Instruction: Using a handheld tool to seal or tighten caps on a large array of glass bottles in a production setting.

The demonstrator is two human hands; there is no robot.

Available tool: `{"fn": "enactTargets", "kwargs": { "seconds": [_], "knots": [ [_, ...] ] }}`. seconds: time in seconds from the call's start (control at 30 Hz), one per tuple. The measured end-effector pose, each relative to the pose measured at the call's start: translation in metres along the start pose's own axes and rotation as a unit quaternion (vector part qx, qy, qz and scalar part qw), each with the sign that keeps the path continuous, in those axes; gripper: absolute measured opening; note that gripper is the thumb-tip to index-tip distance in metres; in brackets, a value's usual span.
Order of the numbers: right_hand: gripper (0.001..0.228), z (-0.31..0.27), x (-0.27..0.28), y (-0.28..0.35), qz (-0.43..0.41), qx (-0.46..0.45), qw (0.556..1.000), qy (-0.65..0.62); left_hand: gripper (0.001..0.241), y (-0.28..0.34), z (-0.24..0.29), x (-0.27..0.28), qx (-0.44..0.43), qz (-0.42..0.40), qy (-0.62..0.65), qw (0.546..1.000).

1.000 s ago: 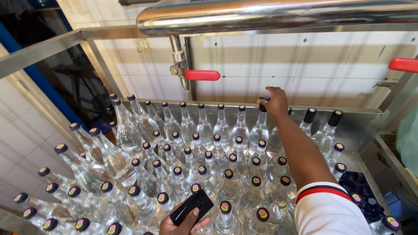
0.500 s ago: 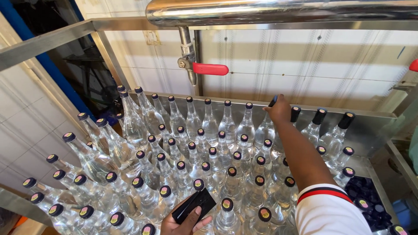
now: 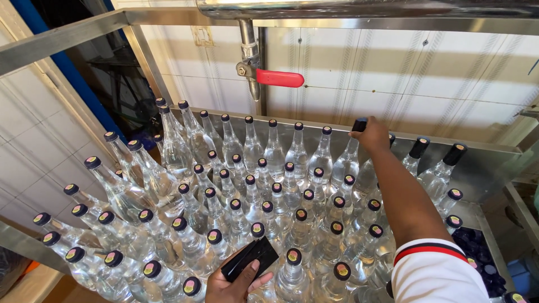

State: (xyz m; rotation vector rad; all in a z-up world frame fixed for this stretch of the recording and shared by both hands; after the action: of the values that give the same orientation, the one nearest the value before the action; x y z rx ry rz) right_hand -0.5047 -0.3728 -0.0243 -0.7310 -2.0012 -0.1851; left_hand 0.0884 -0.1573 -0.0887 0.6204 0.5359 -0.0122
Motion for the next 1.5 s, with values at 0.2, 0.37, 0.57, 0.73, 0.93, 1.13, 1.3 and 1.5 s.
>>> {"fn": "enactTargets", "kwargs": {
  "seconds": [0.2,0.37,0.57,0.73,0.93,1.13,1.3,1.5],
  "knots": [
    [0.115,-0.021,0.001,0.028,-0.059,-0.022,0.974,-0.219,0.05,0.003,0.0,0.008,0.015,0.007,-0.027,0.999],
    [0.082,0.005,-0.009,0.006,-0.038,-0.006,0.989,-0.142,0.044,0.01,0.005,0.007,-0.023,0.021,-0.008,0.999],
    [0.103,0.005,-0.016,0.018,0.016,-0.028,0.995,-0.095,0.045,0.005,0.003,0.004,-0.042,-0.003,0.003,0.999],
    [0.095,0.034,-0.051,0.01,-0.049,-0.102,0.992,-0.052,0.044,0.011,0.008,0.0,-0.037,0.005,-0.007,0.999],
    [0.079,0.034,-0.053,0.006,-0.025,-0.103,0.993,-0.05,0.042,0.002,0.003,0.007,-0.046,0.017,0.044,0.998],
    [0.06,0.016,-0.098,0.001,-0.197,-0.105,0.932,0.284,0.043,0.019,0.022,0.001,-0.028,0.018,0.034,0.999],
    [0.053,-0.21,-0.018,0.205,-0.382,0.116,0.886,0.235,0.033,0.004,0.041,0.01,-0.141,-0.029,0.095,0.985],
    [0.038,-0.337,0.01,0.389,-0.4,0.244,0.877,-0.11,0.033,0.003,0.067,-0.006,-0.148,-0.144,0.077,0.975]
  ]
}}
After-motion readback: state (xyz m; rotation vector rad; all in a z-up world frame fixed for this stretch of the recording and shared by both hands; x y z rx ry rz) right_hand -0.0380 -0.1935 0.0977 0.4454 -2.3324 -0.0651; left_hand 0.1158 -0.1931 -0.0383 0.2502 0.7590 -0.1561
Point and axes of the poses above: each hand's wrist, its own y-axis away from the middle knuckle, its own x-axis out of the back of the hand, z = x × y, the point moved 10 cm from there along -y, towards the middle knuckle, and after that the axes turned 9 degrees about -z, right-handed, at the moved point
